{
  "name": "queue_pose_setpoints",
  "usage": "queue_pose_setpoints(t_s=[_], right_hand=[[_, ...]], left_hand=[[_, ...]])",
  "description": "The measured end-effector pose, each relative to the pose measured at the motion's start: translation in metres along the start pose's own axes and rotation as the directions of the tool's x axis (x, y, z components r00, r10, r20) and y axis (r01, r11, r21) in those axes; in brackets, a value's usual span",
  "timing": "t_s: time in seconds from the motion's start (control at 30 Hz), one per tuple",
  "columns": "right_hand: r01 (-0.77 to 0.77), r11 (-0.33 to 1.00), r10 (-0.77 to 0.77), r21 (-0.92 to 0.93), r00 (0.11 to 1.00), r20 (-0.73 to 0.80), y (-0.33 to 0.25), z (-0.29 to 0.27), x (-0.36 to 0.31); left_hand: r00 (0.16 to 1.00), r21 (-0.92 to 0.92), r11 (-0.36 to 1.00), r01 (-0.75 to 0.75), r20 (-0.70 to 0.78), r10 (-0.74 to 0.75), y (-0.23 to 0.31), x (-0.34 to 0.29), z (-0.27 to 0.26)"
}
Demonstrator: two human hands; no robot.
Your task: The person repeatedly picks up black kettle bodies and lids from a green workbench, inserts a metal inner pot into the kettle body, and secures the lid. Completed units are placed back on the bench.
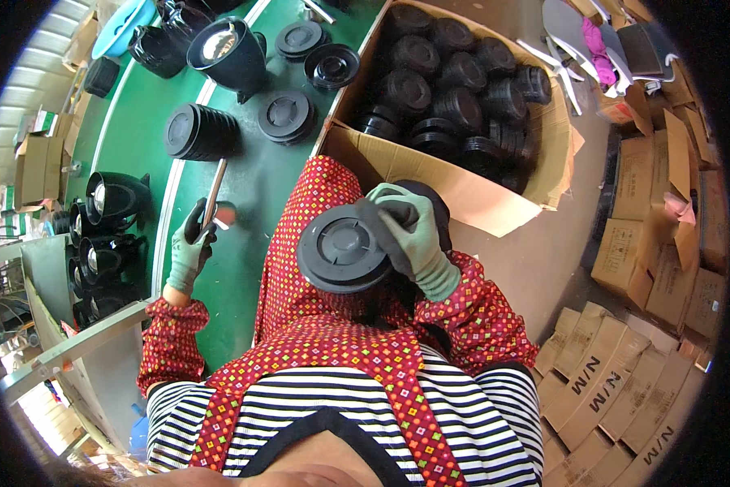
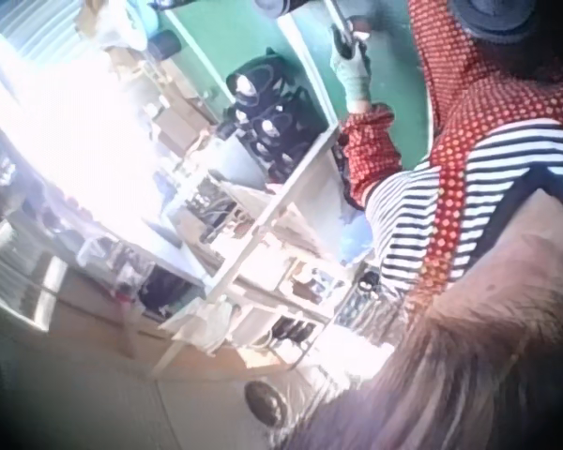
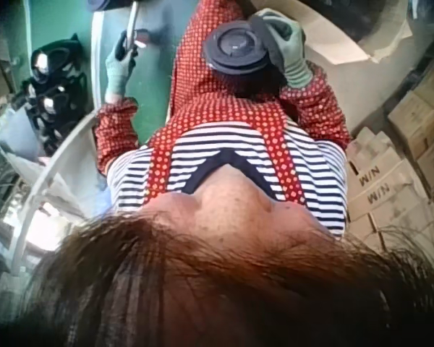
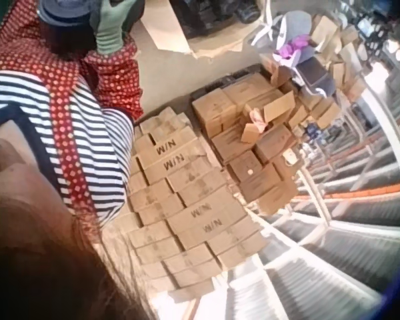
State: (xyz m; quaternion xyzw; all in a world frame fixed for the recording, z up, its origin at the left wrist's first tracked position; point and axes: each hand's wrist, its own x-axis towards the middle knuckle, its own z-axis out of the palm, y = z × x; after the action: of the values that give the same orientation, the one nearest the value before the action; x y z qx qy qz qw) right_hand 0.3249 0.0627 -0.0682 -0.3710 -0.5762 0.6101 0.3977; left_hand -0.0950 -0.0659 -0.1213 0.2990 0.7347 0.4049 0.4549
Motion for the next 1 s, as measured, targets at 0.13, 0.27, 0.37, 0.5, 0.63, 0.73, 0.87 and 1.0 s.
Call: queue_pose_setpoints(t_s=[0.13, 0.27, 0.37, 0.5, 0.63, 0.73, 0.87, 1.0], right_hand=[[-0.064, 0.993, 0.077, -0.102, 0.989, 0.128, -0.01, 0.01, 0.028], [0.076, 0.976, -0.031, -0.206, 0.976, 0.215, -0.008, 0.006, 0.042], [0.01, 0.967, 0.06, -0.256, 0.963, 0.264, -0.009, -0.001, 0.057], [-0.205, 0.968, 0.223, -0.145, 0.968, 0.119, 0.022, -0.013, 0.07], [-0.052, 0.949, 0.102, -0.31, 0.984, 0.148, 0.024, -0.022, 0.062], [0.347, 0.818, -0.297, -0.458, 0.938, 0.18, -0.004, -0.026, 0.059], [0.648, 0.436, -0.515, -0.624, 0.748, 0.418, -0.048, -0.034, 0.104], [0.567, 0.749, -0.303, -0.343, 0.753, 0.584, 0.003, -0.027, 0.141]], left_hand=[[0.993, -0.071, 0.996, 0.063, 0.109, -0.055, 0.1, -0.037, 0.042], [0.957, -0.062, 0.996, 0.07, 0.285, -0.049, 0.173, -0.045, 0.081], [0.93, -0.008, 0.999, -0.034, 0.367, 0.035, 0.182, -0.036, 0.114], [0.883, 0.019, 1.0, 0.0, 0.47, -0.009, 0.185, -0.009, 0.142], [0.87, 0.007, 0.997, -0.071, 0.49, 0.058, 0.185, -0.007, 0.16], [0.846, 0.101, 0.987, -0.127, 0.53, 0.054, 0.196, -0.012, 0.151], [0.817, 0.128, 0.982, -0.141, 0.575, 0.042, 0.211, -0.022, 0.148], [0.746, 0.112, 0.978, -0.174, 0.664, 0.056, 0.238, -0.025, 0.144]])
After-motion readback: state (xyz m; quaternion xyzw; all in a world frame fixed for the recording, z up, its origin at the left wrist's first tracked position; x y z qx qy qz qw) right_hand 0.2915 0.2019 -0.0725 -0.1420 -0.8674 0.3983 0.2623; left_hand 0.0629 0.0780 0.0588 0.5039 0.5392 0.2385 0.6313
